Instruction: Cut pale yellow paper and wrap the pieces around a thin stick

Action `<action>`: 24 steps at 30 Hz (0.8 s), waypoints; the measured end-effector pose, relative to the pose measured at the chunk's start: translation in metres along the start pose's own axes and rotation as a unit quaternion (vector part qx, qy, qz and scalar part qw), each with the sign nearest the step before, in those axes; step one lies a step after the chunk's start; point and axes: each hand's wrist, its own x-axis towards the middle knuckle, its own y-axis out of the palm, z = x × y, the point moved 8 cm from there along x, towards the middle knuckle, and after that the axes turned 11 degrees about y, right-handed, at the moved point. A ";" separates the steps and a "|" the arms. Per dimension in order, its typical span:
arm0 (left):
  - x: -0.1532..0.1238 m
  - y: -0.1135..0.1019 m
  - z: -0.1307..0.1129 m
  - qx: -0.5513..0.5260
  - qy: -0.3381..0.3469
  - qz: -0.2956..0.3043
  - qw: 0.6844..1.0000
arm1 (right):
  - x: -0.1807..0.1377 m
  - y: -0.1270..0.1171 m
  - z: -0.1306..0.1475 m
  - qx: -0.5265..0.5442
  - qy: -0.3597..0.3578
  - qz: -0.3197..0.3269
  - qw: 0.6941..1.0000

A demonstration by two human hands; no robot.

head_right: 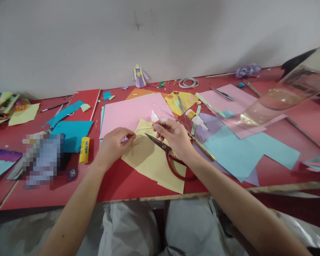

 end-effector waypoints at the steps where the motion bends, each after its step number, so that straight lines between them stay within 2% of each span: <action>1: 0.000 -0.004 0.000 0.018 -0.005 -0.007 1.000 | 0.000 0.000 0.001 -0.004 0.001 0.002 1.000; 4: -0.002 -0.010 0.005 0.050 -0.039 -0.014 0.998 | -0.001 0.001 0.001 -0.010 0.004 0.004 1.000; 11: -0.009 -0.013 0.024 0.031 -0.147 -0.008 0.989 | 0.000 0.002 -0.001 -0.018 0.009 0.011 1.000; 16: -0.010 -0.019 0.029 0.039 -0.149 -0.033 0.988 | -0.001 0.002 0.000 -0.039 0.005 0.006 0.999; 21: -0.011 -0.009 0.033 0.002 -0.158 0.010 0.987 | -0.002 0.003 0.001 -0.042 0.003 0.006 0.999; 24: -0.011 0.000 0.035 -0.023 -0.138 0.039 0.989 | -0.001 0.003 0.000 -0.044 0.004 0.004 0.999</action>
